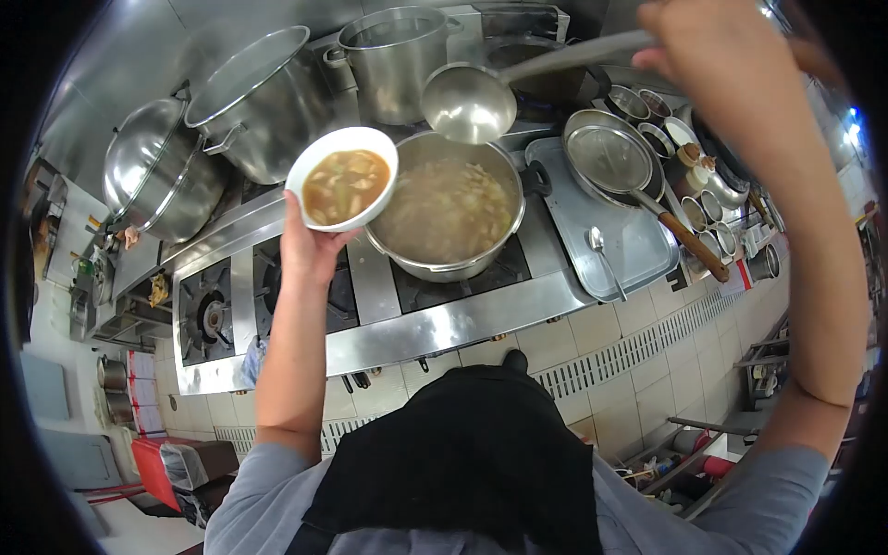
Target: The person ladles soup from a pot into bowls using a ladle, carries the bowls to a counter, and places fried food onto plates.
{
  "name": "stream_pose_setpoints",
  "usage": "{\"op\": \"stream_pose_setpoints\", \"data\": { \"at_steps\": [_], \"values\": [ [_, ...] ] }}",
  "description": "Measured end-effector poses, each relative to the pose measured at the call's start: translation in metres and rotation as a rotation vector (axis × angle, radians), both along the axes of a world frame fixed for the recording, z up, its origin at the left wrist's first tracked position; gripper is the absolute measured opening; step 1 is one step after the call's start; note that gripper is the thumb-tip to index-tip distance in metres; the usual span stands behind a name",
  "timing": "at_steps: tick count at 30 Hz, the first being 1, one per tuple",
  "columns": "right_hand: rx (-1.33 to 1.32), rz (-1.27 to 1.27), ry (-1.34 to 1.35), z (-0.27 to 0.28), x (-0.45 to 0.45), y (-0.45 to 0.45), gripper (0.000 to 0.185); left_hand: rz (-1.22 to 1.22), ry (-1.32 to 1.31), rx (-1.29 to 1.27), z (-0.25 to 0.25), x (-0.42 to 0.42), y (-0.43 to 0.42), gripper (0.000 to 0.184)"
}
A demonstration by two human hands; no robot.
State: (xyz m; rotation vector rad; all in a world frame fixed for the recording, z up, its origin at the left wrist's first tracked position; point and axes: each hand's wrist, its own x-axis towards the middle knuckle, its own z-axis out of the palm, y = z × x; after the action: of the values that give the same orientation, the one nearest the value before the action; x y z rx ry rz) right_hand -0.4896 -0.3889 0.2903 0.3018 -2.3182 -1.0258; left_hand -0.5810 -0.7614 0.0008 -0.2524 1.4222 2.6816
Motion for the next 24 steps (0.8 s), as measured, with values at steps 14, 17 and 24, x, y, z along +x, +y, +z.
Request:
{"op": "stream_pose_setpoints", "data": {
  "at_steps": [14,17,24],
  "values": [
    [-0.302,-0.628,-1.141,-0.126,-0.095,0.019,0.061,0.137,0.039,0.01,0.005,0.059,-0.043,0.065],
    [-0.423,-0.723,-1.235,-0.131,-0.097,0.017,0.063,0.14,0.031,0.032,0.0,0.064,-0.045,0.065],
    [-0.55,-0.745,-1.246,-0.145,-0.104,0.03,0.062,0.144,0.019,0.042,-0.002,0.067,-0.041,0.065]
  ]
}}
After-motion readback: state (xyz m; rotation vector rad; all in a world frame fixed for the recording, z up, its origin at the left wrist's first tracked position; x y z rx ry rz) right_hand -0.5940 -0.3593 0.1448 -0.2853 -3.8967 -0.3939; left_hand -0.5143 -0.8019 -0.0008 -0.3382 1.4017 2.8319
